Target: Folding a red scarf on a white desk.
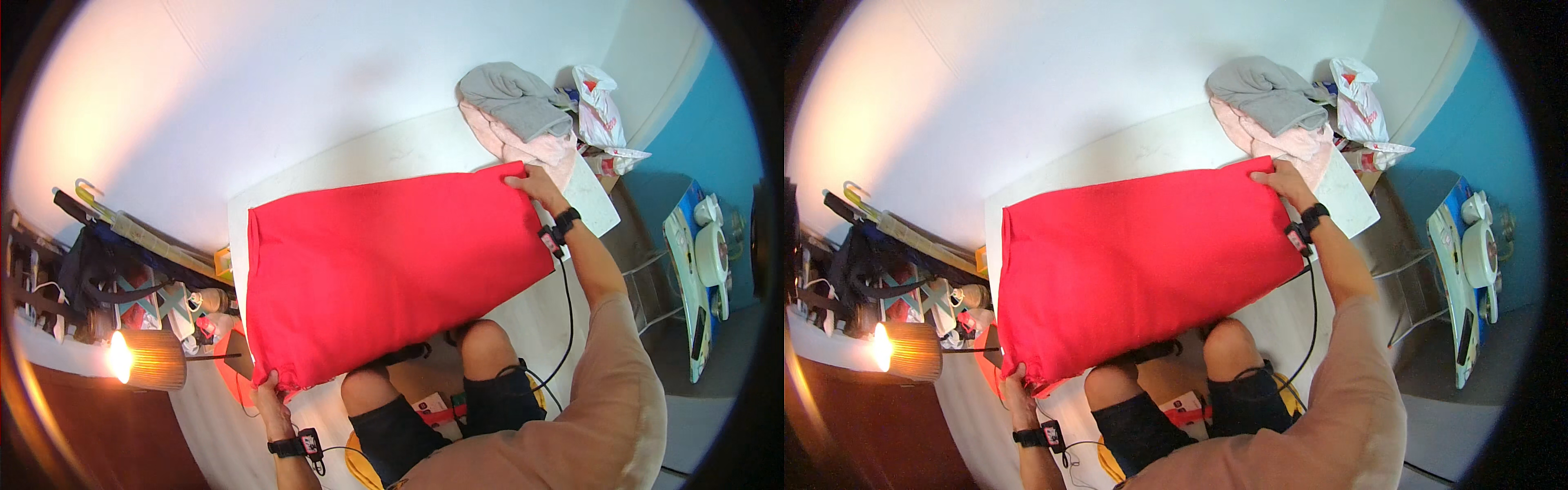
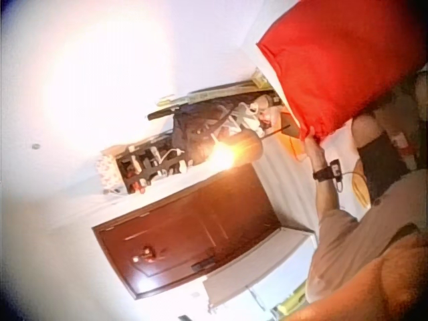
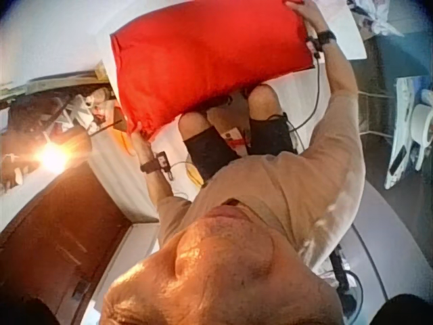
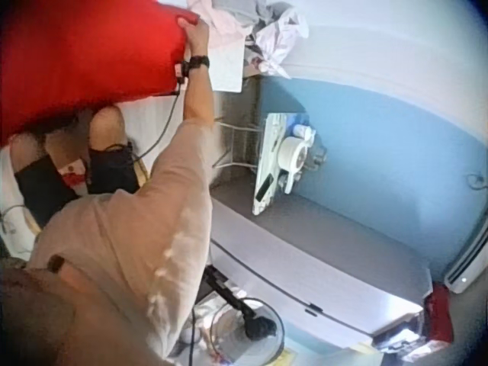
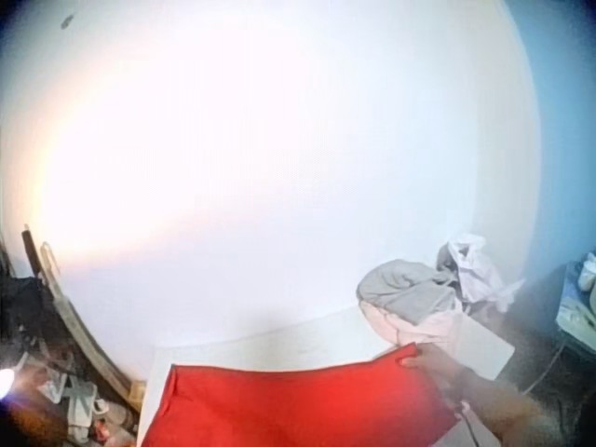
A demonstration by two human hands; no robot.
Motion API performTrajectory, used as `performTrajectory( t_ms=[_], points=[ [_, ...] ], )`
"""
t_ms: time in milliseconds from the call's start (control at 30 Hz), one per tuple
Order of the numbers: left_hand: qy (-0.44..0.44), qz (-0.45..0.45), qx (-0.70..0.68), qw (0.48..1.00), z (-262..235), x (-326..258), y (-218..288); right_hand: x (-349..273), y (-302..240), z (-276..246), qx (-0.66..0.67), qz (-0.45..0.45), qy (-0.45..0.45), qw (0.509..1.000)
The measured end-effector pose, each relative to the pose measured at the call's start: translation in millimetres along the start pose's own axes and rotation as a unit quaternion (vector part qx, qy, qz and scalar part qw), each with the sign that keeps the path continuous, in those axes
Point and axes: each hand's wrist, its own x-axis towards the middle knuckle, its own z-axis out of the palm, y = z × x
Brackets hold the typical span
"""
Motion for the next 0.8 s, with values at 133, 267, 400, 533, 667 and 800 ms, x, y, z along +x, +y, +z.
performTrajectory(
  t_ms=[133,267,400,533,667,800],
  points=[
    [-0.001,0.025,-0.008,1.0,4.0,-4.7,0.8,17.0,-4.0,19.9,0.024,-0.005,0.043,0.999],
    [0.004,0.021,-0.01,1.0,2.3,-2.5,-3.0,3.1,-15.1,13.8,-0.094,-0.015,0.044,0.995],
    [-0.003,0.005,-0.008,1.0,1.6,1.8,-9.1,-24.2,-43.3,-0.5,-0.274,-0.054,-0.017,0.96],
    [0.015,0.036,-0.022,0.999,2.4,2.1,-11.1,-15.9,-72.4,-1.5,-0.211,-0.16,-0.014,0.964],
    [0.02,0.041,-0.052,0.998,5.2,4.9,-6.5,60.2,-98.9,3.3,-0.159,-0.187,-0.025,0.969],
    [0.077,0.053,-0.086,0.992,10.8,9.7,-4.8,149.4,-112.4,10.3,-0.066,-0.211,0.03,0.975]
  ],
)
